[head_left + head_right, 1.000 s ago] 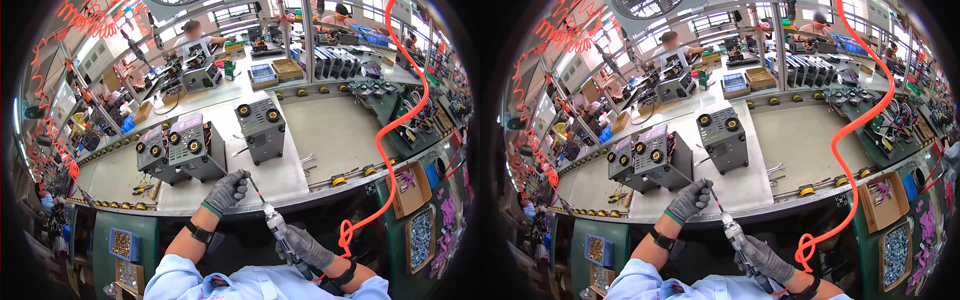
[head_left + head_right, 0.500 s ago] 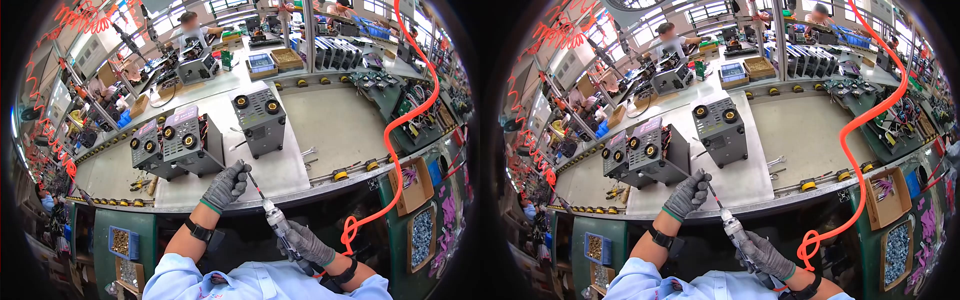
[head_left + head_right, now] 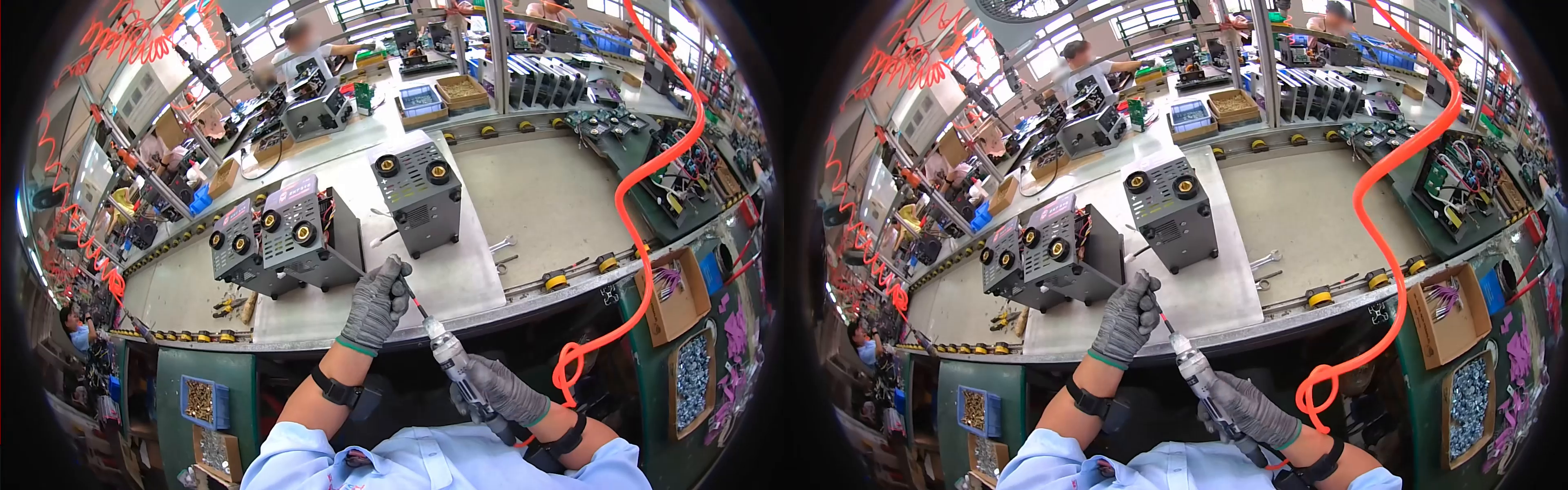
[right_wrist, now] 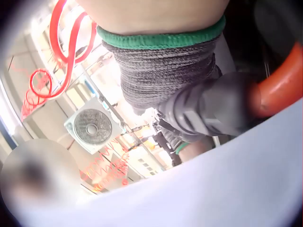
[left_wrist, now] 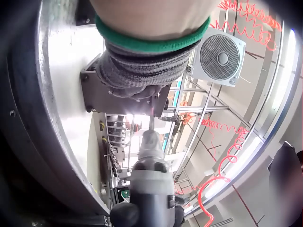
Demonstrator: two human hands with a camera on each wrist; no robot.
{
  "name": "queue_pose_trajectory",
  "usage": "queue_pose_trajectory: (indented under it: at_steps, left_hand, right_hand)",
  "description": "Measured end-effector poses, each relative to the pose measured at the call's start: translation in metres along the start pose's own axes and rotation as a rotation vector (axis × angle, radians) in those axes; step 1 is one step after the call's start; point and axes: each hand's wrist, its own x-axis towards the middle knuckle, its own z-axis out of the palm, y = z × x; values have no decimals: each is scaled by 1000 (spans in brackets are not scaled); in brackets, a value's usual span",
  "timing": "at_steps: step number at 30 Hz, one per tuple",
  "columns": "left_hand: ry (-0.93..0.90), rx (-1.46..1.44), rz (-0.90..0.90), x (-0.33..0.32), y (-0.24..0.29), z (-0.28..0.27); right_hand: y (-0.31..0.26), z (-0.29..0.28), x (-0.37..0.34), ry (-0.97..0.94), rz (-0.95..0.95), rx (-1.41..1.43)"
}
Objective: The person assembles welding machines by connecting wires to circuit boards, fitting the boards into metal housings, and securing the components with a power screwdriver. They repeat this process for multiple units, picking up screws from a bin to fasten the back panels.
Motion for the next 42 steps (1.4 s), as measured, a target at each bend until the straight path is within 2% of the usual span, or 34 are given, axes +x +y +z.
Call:
queue_pose_trajectory:
  at_steps: [1,2,4,5,6,8,12,14,15,18,19,21,22,24,25,27,30,34,42]
  left_hand:
    - [-5,5,-1,-1,2,5]
    - [-9,32,53,-3,4,10]
    - [-19,69,95,-7,10,22]
    - [-45,30,97,-7,15,30]
    - [-71,-10,101,-6,19,38]
    - [-98,-2,106,-2,24,50]
    - [-146,157,118,2,34,68]
    - [-97,320,13,2,44,70]
    - [-108,368,15,1,51,69]
    - [-218,665,243,-1,78,70]
    - [-222,665,246,2,86,76]
    - [-268,1207,1006,14,103,90]
    - [-259,1203,1009,24,111,95]
    - [-119,1688,1309,47,128,107]
    - [-112,1686,1310,58,131,113]
    - [138,1791,1031,81,127,123]
    - [143,1847,1019,98,118,124]
    - [103,1781,1107,106,110,115]
    - [85,1791,1069,104,112,115]
  right_hand:
    - [1,-2,0,-88,69,221]
    - [0,-1,0,-87,61,228]
    - [-7,4,-5,-167,105,503]
    - [-13,7,-8,-133,49,382]
    - [-21,12,-12,-130,43,384]
    - [-35,19,-19,-16,-135,65]
    - [-36,16,-23,56,-202,45]
    - [-39,14,-23,86,-240,37]
    - [-42,12,-23,104,-271,20]
    - [-58,8,-21,187,-270,-35]
    - [-60,6,-20,183,-316,-37]
    - [-67,1,-20,191,-301,-10]
    - [-69,-1,-19,197,-281,20]
    - [-72,-3,-18,200,-277,4]
    - [-73,-4,-17,198,-276,18]
    - [-72,-9,-14,189,-277,43]
    - [-75,-11,-14,199,-243,57]
    - [-80,-15,-15,205,-232,14]
    - [-94,-21,-24,201,-181,-56]
